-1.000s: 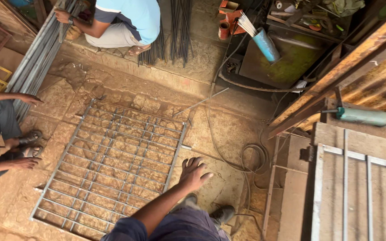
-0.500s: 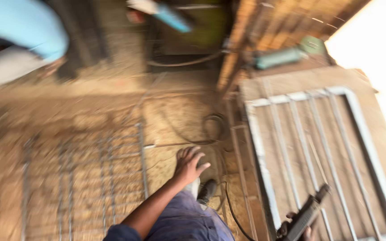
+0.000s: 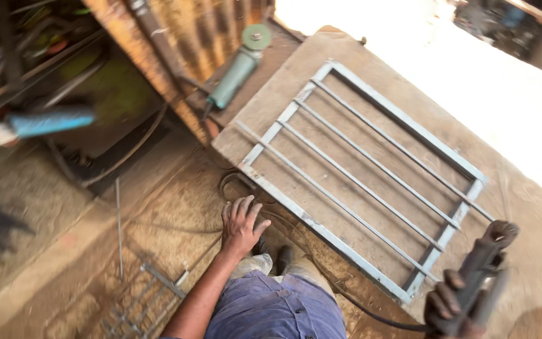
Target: The person positions metal rods inside a rectangular metal frame on a workbench. They use a measuring tape to align the rods and then weld the joints with a welding tool.
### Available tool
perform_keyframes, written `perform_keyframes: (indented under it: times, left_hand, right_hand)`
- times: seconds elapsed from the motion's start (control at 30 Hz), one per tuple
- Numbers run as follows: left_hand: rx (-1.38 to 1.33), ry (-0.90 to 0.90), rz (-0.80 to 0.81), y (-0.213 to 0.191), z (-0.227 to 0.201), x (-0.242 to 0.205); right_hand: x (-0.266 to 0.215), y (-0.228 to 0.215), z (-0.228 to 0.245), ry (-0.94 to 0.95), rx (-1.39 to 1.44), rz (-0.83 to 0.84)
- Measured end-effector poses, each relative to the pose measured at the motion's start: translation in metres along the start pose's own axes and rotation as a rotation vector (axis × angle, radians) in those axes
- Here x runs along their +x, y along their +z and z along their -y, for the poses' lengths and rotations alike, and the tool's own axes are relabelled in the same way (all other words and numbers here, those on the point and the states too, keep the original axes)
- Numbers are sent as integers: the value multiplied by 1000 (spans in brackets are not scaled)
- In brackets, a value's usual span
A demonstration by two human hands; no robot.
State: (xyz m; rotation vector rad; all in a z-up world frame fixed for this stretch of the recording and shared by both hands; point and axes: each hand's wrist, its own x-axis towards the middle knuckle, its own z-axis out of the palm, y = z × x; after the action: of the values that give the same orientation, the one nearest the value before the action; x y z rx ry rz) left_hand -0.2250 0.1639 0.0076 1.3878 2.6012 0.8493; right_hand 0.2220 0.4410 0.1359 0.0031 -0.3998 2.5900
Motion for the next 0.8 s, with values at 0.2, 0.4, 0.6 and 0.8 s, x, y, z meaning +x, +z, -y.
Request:
perform_keyframes:
  times: [0.2,0.4,0.6,0.8]
  left_hand:
    - [134,228,248,8,2,50]
    - [217,120,444,-2,-10,71]
    - [211,47,442,-9,-26,81]
    - [170,-36,353,-8,-37,87]
  right_hand:
    - [50,94,3,-212,180,138]
    - [135,123,45,-274,216,83]
    - [262,143,52,-118,-553,22]
    - [341,158,7,364,-1770,-584]
